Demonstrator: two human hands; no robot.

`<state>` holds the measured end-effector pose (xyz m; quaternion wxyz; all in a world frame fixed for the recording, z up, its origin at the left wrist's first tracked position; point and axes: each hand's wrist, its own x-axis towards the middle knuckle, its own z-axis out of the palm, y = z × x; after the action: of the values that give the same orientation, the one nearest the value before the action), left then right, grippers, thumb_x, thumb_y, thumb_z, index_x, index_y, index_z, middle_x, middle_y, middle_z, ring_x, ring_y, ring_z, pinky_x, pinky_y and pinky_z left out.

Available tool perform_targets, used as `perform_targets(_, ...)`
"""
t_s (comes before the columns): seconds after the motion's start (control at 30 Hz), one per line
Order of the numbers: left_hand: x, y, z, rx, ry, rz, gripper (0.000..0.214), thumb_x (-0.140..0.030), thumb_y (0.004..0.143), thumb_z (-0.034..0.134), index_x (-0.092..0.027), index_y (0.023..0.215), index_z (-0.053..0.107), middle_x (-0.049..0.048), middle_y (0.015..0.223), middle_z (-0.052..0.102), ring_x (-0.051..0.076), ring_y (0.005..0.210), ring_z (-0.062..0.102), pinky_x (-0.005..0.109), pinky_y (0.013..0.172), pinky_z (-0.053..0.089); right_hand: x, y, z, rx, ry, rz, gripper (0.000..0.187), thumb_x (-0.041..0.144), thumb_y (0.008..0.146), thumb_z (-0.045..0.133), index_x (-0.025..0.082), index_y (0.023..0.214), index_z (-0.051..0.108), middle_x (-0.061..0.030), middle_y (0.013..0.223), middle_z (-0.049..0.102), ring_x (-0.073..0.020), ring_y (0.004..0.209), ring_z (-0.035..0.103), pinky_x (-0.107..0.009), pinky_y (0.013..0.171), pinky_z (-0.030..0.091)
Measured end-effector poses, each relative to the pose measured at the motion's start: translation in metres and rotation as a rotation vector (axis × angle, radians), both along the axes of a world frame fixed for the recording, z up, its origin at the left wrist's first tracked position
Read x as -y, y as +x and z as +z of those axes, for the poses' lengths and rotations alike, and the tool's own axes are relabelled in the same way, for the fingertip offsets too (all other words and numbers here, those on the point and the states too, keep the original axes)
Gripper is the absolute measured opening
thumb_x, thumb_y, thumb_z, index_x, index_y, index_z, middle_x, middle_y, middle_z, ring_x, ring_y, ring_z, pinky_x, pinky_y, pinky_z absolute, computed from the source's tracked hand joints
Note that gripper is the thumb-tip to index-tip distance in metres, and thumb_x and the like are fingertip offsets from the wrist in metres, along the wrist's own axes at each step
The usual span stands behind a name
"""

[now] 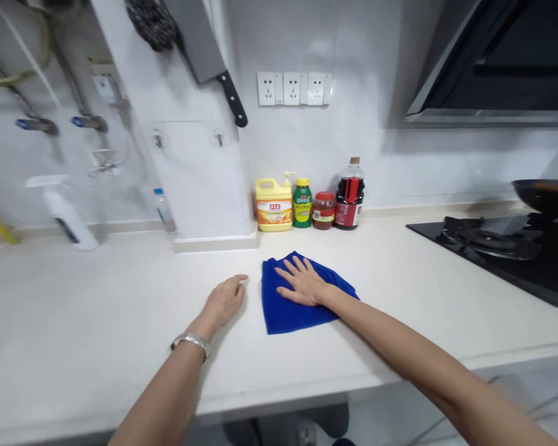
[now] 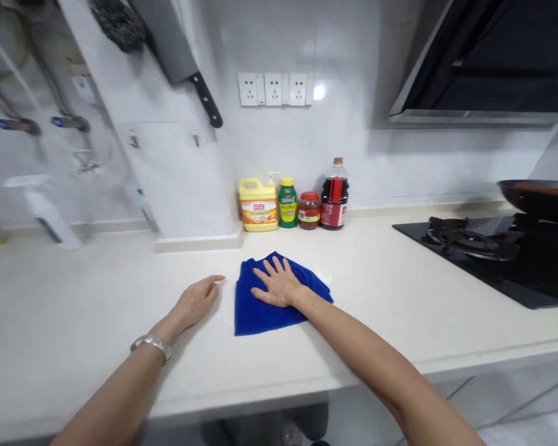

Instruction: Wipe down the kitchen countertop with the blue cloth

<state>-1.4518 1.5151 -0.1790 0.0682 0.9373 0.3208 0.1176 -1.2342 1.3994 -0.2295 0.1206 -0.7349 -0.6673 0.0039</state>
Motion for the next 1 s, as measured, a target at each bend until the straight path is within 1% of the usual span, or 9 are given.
perform_targets(0.07, 0.011, -0.029, 0.002, -0.001, 0.003, -0.039, 0.051, -0.033, 0.099, 0.028, -0.016, 0.137, 0.057, 0.0125, 0.134, 0.063, 0.023, 0.123, 0.059, 0.038, 0.112, 0.042, 0.019, -0.006, -0.005, 0.016, 0.018, 0.033, 0.077, 0.069, 0.099, 0.029, 0.024, 0.161, 0.026, -0.0157, 0.167, 0.018, -0.0412, 0.154, 0.006, -0.061, 0.124, 0.007)
perform_targets(0.17, 0.016, -0.097, 0.009, -0.024, 0.053, -0.038, 0.054, -0.043, 0.100, 0.028, -0.018, 0.137, 0.057, 0.0106, 0.140, 0.058, 0.022, 0.129, 0.054, 0.038, 0.117, 0.037, 0.044, -0.010, -0.016, 0.026, 0.055, 0.068, 0.075, 0.068, 0.099, 0.032, 0.024, 0.160, 0.030, -0.0151, 0.166, 0.021, -0.0409, 0.154, 0.009, -0.061, 0.124, 0.010)
perform_targets(0.37, -0.021, -0.256, 0.021, -0.228, 0.196, 0.376, 0.070, -0.048, 0.095, 0.025, -0.008, 0.147, 0.047, 0.0162, 0.158, 0.041, 0.029, 0.149, 0.033, 0.049, 0.126, 0.021, 0.091, -0.011, -0.046, 0.012, 0.180, 0.158, 0.072, 0.069, 0.098, 0.033, 0.030, 0.158, 0.035, -0.0108, 0.165, 0.025, -0.0388, 0.154, 0.013, -0.065, 0.124, 0.014)
perform_targets(0.47, -0.040, -0.294, 0.015, -0.255, 0.207, 0.491, 0.072, -0.050, 0.095, 0.021, -0.013, 0.153, 0.042, 0.0116, 0.162, 0.034, 0.030, 0.153, 0.024, 0.054, 0.126, 0.017, 0.103, -0.007, -0.061, 0.045, 0.204, 0.160, 0.068, 0.066, 0.099, 0.036, 0.036, 0.159, 0.028, -0.0055, 0.166, 0.022, -0.0364, 0.154, 0.012, -0.066, 0.123, 0.017)
perform_targets(0.57, -0.047, -0.300, 0.004, -0.280, 0.201, 0.540, 0.073, -0.053, 0.096, 0.017, -0.018, 0.158, 0.032, 0.0064, 0.166, 0.024, 0.029, 0.155, 0.017, 0.053, 0.126, 0.017, 0.093, -0.006, -0.064, 0.079, 0.191, 0.175, 0.069, 0.063, 0.098, 0.041, 0.042, 0.160, 0.018, -0.0009, 0.166, 0.018, -0.0356, 0.155, 0.011, -0.069, 0.123, 0.019)
perform_targets(0.67, -0.051, -0.296, -0.004, -0.325, 0.250, 0.544, 0.073, -0.052, 0.096, 0.016, -0.020, 0.160, 0.029, 0.0035, 0.167, 0.019, 0.030, 0.155, 0.014, 0.053, 0.125, 0.017, 0.049, -0.021, -0.050, 0.101, 0.158, 0.200, 0.071, 0.063, 0.098, 0.041, 0.040, 0.160, 0.015, -0.0004, 0.167, 0.014, -0.0361, 0.155, 0.009, -0.069, 0.124, 0.016)
perform_targets(0.83, -0.063, -0.310, -0.021, -0.278, 0.296, 0.458, 0.072, -0.054, 0.095, 0.025, -0.018, 0.157, 0.036, 0.0060, 0.165, 0.025, 0.033, 0.154, 0.016, 0.057, 0.124, 0.022, -0.082, -0.094, -0.008, 0.105, 0.119, 0.357, 0.072, 0.064, 0.100, 0.036, 0.028, 0.161, 0.023, -0.0089, 0.167, 0.012, -0.0390, 0.155, 0.006, -0.067, 0.124, 0.011)
perform_targets(0.93, -0.070, -0.325, -0.035, -0.137, 0.512, 0.310, 0.072, -0.056, 0.093, 0.039, -0.028, 0.158, 0.033, 0.0032, 0.163, 0.031, 0.032, 0.152, 0.027, 0.053, 0.125, 0.024, -0.160, -0.153, 0.017, 0.054, 0.088, 0.457, 0.076, 0.066, 0.099, 0.036, 0.025, 0.161, 0.025, -0.0111, 0.167, 0.009, -0.0407, 0.154, 0.000, -0.067, 0.125, 0.006)
perform_targets(1.0, -0.076, -0.333, -0.044, -0.073, 0.673, 0.200, 0.078, -0.055, 0.090, 0.048, -0.027, 0.160, 0.028, 0.0045, 0.162, 0.035, 0.031, 0.150, 0.031, 0.047, 0.127, 0.017, -0.204, -0.190, 0.030, 0.008, 0.045, 0.509, 0.079, 0.068, 0.097, 0.038, 0.025, 0.162, 0.024, -0.0093, 0.168, 0.006, -0.0409, 0.154, -0.005, -0.065, 0.125, 0.001)
